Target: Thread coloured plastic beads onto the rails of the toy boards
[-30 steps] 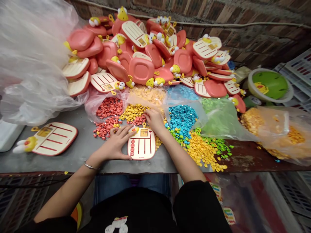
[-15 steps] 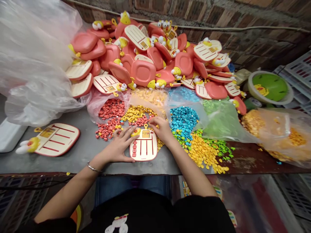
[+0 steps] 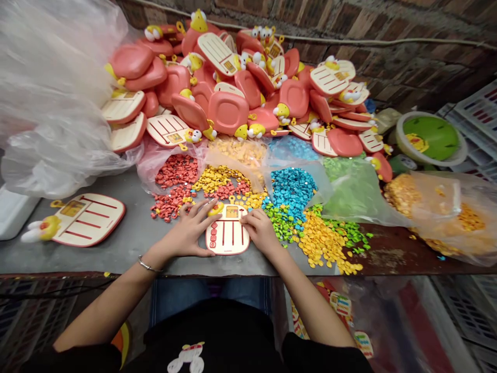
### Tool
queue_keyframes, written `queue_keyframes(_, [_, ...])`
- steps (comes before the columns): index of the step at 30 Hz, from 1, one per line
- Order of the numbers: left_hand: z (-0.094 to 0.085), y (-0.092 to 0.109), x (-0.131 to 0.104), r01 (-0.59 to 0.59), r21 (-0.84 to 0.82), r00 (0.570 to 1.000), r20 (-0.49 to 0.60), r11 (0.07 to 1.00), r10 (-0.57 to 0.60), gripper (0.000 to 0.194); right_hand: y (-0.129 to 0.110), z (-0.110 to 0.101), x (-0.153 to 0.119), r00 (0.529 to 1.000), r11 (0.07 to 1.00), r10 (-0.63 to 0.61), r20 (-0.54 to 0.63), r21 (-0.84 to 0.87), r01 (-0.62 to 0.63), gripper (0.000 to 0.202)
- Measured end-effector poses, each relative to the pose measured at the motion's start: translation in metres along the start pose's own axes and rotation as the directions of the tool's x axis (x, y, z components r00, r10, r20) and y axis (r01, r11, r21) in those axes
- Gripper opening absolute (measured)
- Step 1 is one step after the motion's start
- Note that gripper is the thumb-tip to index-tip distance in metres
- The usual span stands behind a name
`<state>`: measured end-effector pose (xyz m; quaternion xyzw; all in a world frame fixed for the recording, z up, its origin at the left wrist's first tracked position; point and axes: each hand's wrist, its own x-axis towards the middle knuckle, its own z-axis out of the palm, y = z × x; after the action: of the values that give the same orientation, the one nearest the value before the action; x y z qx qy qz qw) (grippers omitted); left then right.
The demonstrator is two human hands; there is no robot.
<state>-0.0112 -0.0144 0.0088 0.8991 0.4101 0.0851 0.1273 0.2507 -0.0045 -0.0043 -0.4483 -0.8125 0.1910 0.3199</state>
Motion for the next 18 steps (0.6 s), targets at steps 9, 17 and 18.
queue_keyframes(9, [0.002, -0.001, 0.0, 0.002, 0.005, 1.0, 0.009, 1.0, -0.002, 0.096, -0.012, 0.028, 0.014, 1.0, 0.995, 0.002, 0.021, 0.1, -0.004, 0.015])
queue_keyframes(17, [0.002, -0.003, 0.0, 0.007, 0.008, 1.0, -0.011, 1.0, -0.007, 0.095, -0.019, 0.01, 0.022, 0.915, 0.925, -0.237, 0.327, 0.363, 0.11, 0.01])
queue_keyframes(18, [0.002, -0.003, 0.0, 0.009, 0.003, 1.0, -0.011, 1.0, -0.009, 0.095, -0.019, 0.005, 0.027, 0.895, 0.918, -0.233, 0.379, 0.389, 0.074, 0.01])
